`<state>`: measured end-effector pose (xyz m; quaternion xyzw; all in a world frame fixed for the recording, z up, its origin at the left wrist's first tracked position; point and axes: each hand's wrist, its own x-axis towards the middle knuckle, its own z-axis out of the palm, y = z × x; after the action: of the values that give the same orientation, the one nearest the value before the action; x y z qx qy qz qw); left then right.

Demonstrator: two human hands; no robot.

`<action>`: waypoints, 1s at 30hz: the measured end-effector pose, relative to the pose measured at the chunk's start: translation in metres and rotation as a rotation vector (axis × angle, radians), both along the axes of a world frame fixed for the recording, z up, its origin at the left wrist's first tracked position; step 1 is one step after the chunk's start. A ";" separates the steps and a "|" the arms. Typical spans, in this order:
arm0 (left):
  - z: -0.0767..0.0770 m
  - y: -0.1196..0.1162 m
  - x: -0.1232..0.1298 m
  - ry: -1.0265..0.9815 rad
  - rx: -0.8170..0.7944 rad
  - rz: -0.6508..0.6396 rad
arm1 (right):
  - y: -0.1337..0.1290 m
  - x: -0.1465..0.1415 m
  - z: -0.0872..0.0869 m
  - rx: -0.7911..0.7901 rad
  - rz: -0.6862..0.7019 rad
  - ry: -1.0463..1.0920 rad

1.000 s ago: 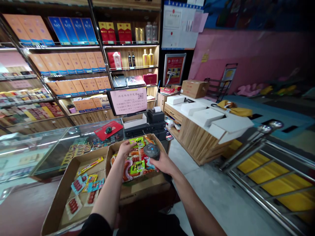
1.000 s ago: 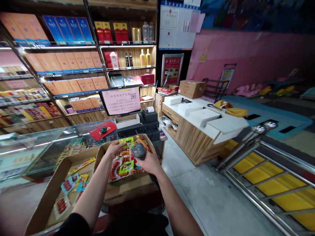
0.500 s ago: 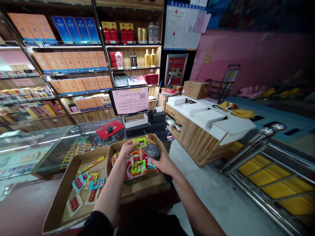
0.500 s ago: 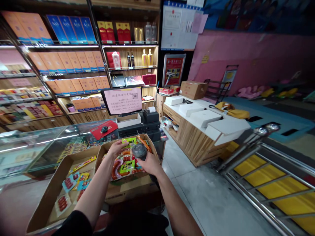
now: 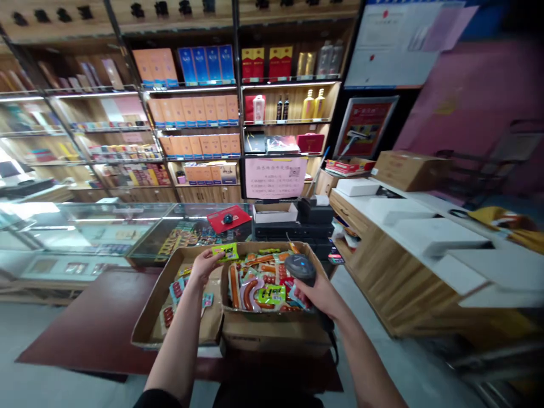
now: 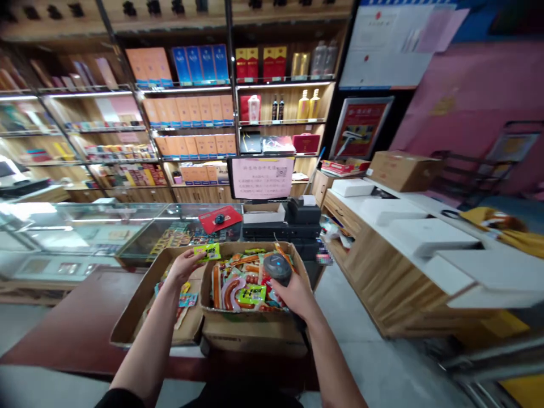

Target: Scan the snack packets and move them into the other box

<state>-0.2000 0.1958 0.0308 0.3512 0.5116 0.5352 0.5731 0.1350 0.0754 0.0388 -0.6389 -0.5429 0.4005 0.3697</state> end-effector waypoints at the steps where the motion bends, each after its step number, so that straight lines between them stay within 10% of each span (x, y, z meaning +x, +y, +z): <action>1: 0.000 -0.006 -0.019 0.026 0.007 0.054 | 0.001 0.000 0.001 -0.016 0.015 0.018; 7: -0.006 -0.038 -0.086 0.139 -0.051 0.258 | 0.012 -0.002 -0.001 -0.100 0.046 0.014; 13: -0.004 -0.033 -0.074 0.154 -0.064 0.212 | 0.018 -0.002 -0.006 -0.091 0.071 0.009; 30: 0.001 0.037 0.159 1.042 0.392 -0.398 | -0.006 0.017 0.003 -0.073 -0.048 0.128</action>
<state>-0.0409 0.2325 0.0314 0.7563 0.5417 0.2589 0.2599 0.1518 0.0697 0.0417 -0.6378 -0.4876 0.4511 0.3898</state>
